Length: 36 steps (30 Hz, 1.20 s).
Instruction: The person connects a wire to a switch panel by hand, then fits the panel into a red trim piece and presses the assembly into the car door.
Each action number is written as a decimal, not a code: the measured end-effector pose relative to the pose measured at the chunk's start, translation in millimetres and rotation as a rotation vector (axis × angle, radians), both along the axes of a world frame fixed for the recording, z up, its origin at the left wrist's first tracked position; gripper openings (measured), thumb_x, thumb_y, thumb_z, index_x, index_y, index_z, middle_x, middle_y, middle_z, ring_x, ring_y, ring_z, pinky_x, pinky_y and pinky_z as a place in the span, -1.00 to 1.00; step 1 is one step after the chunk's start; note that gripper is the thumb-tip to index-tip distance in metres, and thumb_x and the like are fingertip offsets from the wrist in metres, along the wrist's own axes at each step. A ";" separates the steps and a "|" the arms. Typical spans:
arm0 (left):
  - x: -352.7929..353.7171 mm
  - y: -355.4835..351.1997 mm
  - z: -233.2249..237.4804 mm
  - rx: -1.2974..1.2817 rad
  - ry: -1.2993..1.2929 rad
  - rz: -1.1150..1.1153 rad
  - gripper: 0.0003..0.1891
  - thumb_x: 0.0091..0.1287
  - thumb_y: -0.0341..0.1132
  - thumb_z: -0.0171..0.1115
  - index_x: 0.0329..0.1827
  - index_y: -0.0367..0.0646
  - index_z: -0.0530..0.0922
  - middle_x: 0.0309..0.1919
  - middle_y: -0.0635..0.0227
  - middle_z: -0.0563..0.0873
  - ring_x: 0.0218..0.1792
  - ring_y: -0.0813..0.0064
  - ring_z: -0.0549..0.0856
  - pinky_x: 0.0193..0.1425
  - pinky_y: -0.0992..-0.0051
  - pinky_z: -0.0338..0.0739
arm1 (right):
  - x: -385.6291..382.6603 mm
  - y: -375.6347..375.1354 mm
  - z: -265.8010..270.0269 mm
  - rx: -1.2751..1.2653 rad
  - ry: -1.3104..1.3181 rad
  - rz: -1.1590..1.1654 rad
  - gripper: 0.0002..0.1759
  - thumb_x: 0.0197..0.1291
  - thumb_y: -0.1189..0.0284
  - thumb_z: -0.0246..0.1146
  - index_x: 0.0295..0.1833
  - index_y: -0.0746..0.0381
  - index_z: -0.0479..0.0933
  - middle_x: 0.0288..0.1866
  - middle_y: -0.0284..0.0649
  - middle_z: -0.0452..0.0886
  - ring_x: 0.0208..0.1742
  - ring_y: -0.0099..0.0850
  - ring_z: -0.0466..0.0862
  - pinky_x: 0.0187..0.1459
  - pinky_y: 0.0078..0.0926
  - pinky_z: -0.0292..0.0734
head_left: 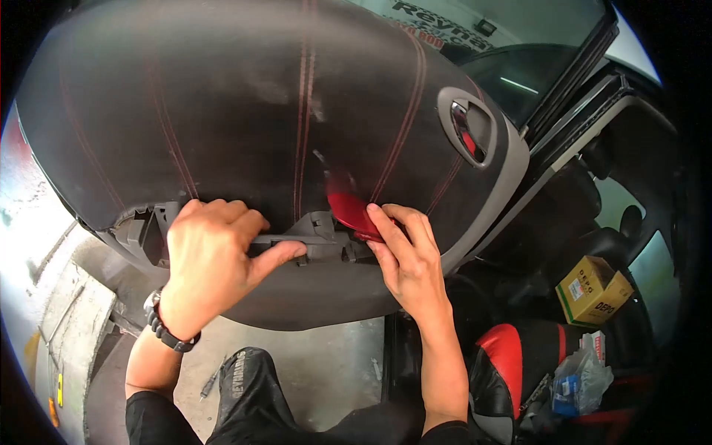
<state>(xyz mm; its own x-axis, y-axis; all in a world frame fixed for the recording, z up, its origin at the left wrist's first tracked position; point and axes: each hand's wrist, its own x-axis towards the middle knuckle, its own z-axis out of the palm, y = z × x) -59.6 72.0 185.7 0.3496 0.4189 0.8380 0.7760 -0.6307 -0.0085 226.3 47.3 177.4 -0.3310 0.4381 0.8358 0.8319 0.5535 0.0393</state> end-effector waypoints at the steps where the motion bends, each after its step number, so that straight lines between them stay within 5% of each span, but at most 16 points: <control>1: 5.2 1.7 -2.7 0.071 -0.068 -0.018 -0.52 0.10 0.16 0.67 -0.38 -0.11 0.79 -0.52 0.41 0.69 -0.39 0.29 0.71 -0.15 0.27 0.48 | 0.8 1.0 0.3 0.004 -0.009 0.003 -0.36 0.17 0.61 0.56 0.42 0.23 0.68 0.21 -0.04 0.67 0.19 -0.01 0.70 0.18 -0.09 0.69; 15: 3.6 11.6 -14.8 0.121 -0.089 -0.061 -0.52 0.14 0.12 0.61 -0.55 -0.02 0.55 -0.55 0.44 0.51 -0.42 0.36 0.57 -0.18 0.31 0.39 | -6.2 -1.2 13.4 0.019 -0.186 -0.078 -0.31 0.02 0.70 0.59 0.36 0.29 0.71 0.24 0.01 0.73 0.23 0.00 0.77 0.22 -0.12 0.74; 28: 0.7 19.3 -25.1 0.163 -0.098 -0.101 -0.56 0.07 0.07 0.57 -0.55 0.00 0.50 -0.52 0.44 0.45 -0.38 0.37 0.53 -0.16 0.33 0.38 | 3.9 -1.3 -1.2 0.048 -0.004 -0.060 -0.56 0.37 0.74 0.32 0.34 0.42 0.69 0.26 0.14 0.76 0.24 -0.04 0.81 0.27 -0.20 0.74; 36: 1.5 18.7 -25.5 0.170 -0.070 -0.079 -0.56 0.01 0.03 0.56 -0.55 -0.01 0.46 -0.51 0.41 0.38 -0.41 0.35 0.47 -0.17 0.30 0.37 | 8.1 0.2 -3.4 0.093 -0.022 -0.101 -0.64 0.53 0.53 0.30 0.34 0.43 0.69 0.23 0.15 0.80 0.24 -0.05 0.81 0.31 -0.19 0.70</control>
